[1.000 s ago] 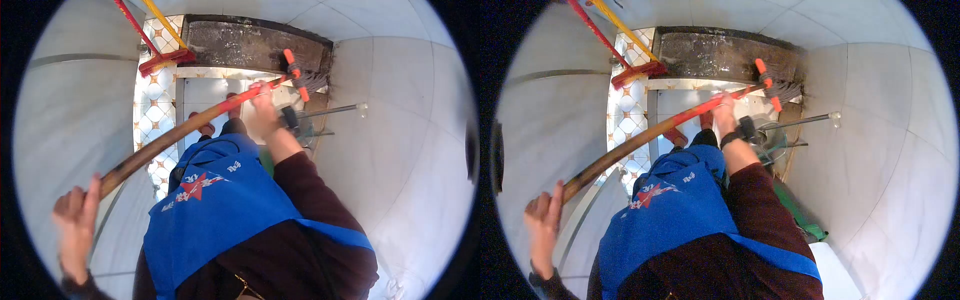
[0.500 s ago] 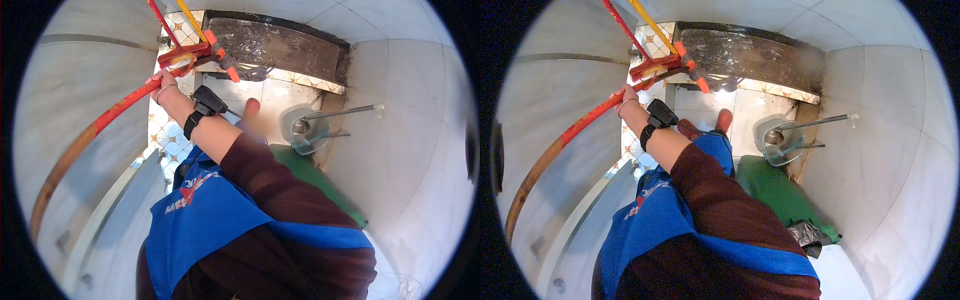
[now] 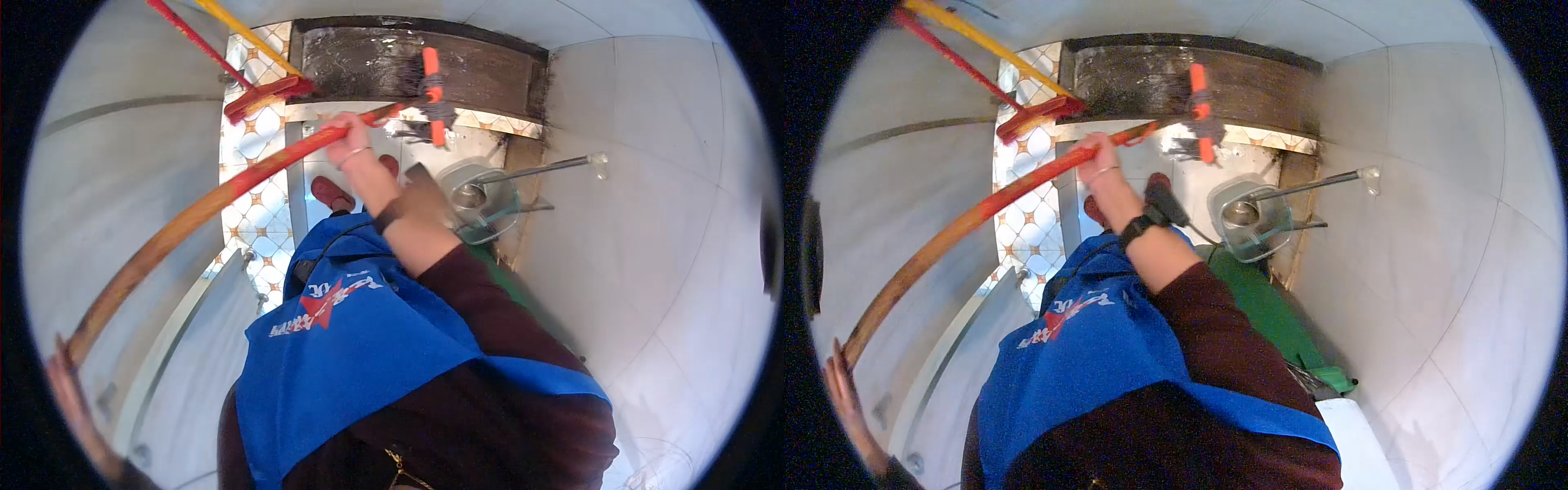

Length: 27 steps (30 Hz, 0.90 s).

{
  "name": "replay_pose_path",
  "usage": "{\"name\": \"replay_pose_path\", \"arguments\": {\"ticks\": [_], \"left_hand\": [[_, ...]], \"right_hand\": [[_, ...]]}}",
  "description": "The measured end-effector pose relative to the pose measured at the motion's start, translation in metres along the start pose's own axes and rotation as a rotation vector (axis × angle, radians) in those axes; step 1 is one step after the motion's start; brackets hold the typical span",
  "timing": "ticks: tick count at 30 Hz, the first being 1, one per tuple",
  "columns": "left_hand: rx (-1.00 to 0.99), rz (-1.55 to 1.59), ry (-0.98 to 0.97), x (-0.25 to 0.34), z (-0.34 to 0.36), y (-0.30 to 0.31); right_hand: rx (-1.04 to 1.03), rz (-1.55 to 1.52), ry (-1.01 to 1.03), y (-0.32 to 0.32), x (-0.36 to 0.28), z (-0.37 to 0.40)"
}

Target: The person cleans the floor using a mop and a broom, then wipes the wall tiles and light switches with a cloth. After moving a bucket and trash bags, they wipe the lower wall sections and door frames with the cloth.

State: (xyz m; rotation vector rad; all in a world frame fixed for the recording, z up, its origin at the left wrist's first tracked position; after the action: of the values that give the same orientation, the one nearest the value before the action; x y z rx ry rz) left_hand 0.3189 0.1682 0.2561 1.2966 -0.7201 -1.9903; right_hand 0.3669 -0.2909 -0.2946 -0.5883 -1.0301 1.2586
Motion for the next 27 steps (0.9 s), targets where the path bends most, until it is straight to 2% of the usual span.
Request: {"name": "replay_pose_path", "arguments": {"ticks": [1, 3, 4, 5, 6, 7, 8, 9, 11, 12, 14, 15, 17, 18, 21, 23, 25, 27], "left_hand": [[0.003, -0.285, -0.173, 0.081, -0.012, 0.030], [0.254, -0.400, -0.368, 0.230, -0.031, 0.108], [0.294, -0.338, -0.463, 0.287, -0.041, 0.134], [0.335, -0.273, -0.557, 0.333, -0.047, 0.152], [0.367, -0.186, -0.613, 0.366, -0.050, 0.159], [0.396, -0.102, -0.664, 0.393, -0.050, 0.162], [0.442, -0.069, -0.672, 0.418, -0.047, 0.165], [0.485, -0.037, -0.679, 0.432, -0.044, 0.168], [0.439, -0.025, -0.680, 0.433, -0.048, 0.168], [0.405, -0.019, -0.686, 0.430, -0.047, 0.169], [0.387, -0.032, -0.698, 0.414, -0.040, 0.166], [0.350, -0.035, -0.720, 0.406, -0.034, 0.161], [0.340, -0.065, -0.700, 0.382, -0.025, 0.164], [0.316, -0.093, -0.679, 0.364, -0.021, 0.160], [0.265, -0.124, -0.610, 0.307, -0.003, 0.137], [0.204, -0.150, -0.558, 0.259, 0.018, 0.104], [0.134, -0.175, -0.498, 0.207, 0.040, 0.071], [-0.024, -0.182, -0.379, 0.148, 0.061, 0.034]], "right_hand": [[-0.021, 0.100, 0.070, -0.002, -0.041, 0.009], [-0.062, 0.416, 0.313, -0.008, -0.135, 0.032], [-0.182, 0.402, 0.231, 0.000, -0.174, 0.035], [-0.178, 0.425, 0.258, 0.003, -0.217, 0.048], [0.041, 0.567, 0.371, 0.006, -0.259, 0.073], [-0.078, 0.339, 0.307, 0.016, -0.288, 0.075], [-0.076, 0.288, 0.300, 0.038, -0.327, 0.077], [-0.020, 0.144, 0.268, 0.035, -0.330, 0.083], [0.251, 0.305, 0.387, 0.047, -0.337, 0.092], [0.258, 0.304, 0.382, 0.041, -0.323, 0.097], [0.618, 0.619, 0.533, 0.032, -0.318, 0.117], [0.611, 0.617, 0.545, 0.034, -0.309, 0.112], [0.649, 0.626, 0.365, 0.054, -0.284, 0.093], [0.641, 0.626, 0.373, 0.057, -0.265, 0.088], [0.552, 0.461, 0.372, 0.071, -0.177, 0.066], [0.490, 0.511, 0.415, 0.067, -0.111, 0.067], [0.584, 0.497, 0.257, 0.072, -0.040, 0.067], [0.571, 0.365, 0.232, 0.087, 0.021, 0.059]]}}
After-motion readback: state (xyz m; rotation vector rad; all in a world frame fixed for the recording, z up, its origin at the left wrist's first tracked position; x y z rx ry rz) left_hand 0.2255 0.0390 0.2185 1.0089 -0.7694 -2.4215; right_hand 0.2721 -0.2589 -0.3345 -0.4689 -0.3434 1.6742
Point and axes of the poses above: each hand's wrist, its own z-axis away from the middle knuckle, its own y-axis out of the back of the hand, x = y × z, the point moved 10 cm from there along -z, towards the middle knuckle, and after that the axes turned 12 degrees about -x, right-handed, at the moved point
